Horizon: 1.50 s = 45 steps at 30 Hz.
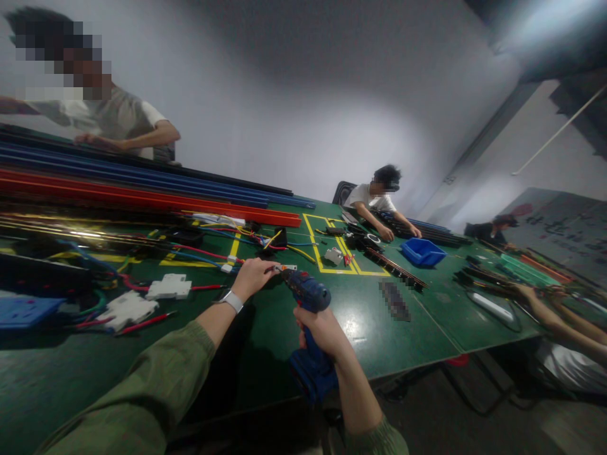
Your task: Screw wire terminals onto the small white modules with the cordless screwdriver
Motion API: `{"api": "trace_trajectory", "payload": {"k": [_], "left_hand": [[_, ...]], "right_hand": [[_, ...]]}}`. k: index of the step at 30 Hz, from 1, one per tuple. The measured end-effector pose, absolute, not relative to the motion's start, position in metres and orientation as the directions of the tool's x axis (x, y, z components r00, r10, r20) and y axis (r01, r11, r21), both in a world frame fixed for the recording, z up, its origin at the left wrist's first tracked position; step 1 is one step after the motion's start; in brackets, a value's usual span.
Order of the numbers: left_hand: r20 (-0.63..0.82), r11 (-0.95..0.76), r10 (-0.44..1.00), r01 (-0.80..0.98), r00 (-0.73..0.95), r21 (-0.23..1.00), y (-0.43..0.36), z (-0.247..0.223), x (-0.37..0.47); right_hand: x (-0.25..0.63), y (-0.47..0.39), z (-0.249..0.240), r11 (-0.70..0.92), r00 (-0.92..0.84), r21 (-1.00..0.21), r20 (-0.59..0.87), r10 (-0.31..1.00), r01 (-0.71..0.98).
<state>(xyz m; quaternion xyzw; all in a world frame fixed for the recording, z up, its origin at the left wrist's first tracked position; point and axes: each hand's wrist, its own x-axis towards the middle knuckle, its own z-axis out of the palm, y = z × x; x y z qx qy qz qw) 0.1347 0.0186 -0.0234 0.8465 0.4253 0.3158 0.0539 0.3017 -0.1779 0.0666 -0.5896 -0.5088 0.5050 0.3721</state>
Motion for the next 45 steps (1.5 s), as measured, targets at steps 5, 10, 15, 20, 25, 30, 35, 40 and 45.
{"api": "trace_trajectory", "payload": {"k": [5, 10, 15, 20, 25, 30, 35, 40, 45], "left_hand": [[0.490, -0.632, 0.753, 0.692, 0.439, 0.350, 0.0172, -0.0219, 0.1348], [0.475, -0.619, 0.765, 0.701, 0.436, 0.353, 0.0164, -0.0204, 0.1350], [0.482, -0.623, 0.762, 0.693, 0.433, 0.363, 0.0172, -0.0216, 0.1346], [0.465, -0.624, 0.765, 0.690, 0.445, 0.367, 0.0192, -0.0229, 0.1352], [0.450, -0.618, 0.772, 0.697, 0.449, 0.365, 0.0220, -0.0251, 0.1353], [0.480, -0.637, 0.752, 0.684, 0.451, 0.356, 0.0231, -0.0272, 0.1347], [0.496, -0.644, 0.746, 0.673, 0.445, 0.364, 0.0219, -0.0269, 0.1349], [0.472, -0.630, 0.760, 0.683, 0.447, 0.368, 0.0204, -0.0246, 0.1348], [0.479, -0.635, 0.755, 0.682, 0.449, 0.362, 0.0215, -0.0257, 0.1348]], "right_hand": [[0.3010, -0.1776, 0.0669, -0.206, -0.023, -0.951, -0.217, 0.976, 0.229], [0.3010, -0.1778, 0.0680, -0.208, -0.030, -0.951, -0.221, 0.975, 0.229], [0.3019, -0.1778, 0.0664, -0.198, -0.034, -0.953, -0.211, 0.977, 0.227], [0.3010, -0.1780, 0.0677, -0.194, -0.040, -0.948, -0.210, 0.977, 0.254], [0.3004, -0.1784, 0.0688, -0.189, -0.036, -0.953, -0.203, 0.979, 0.239], [0.3006, -0.1787, 0.0694, -0.205, -0.028, -0.953, -0.217, 0.976, 0.224], [0.3008, -0.1790, 0.0695, -0.202, -0.033, -0.955, -0.214, 0.976, 0.217], [0.3017, -0.1795, 0.0661, -0.180, -0.037, -0.960, -0.192, 0.981, 0.212], [0.3025, -0.1786, 0.0643, -0.170, -0.039, -0.962, -0.183, 0.982, 0.212]]}}
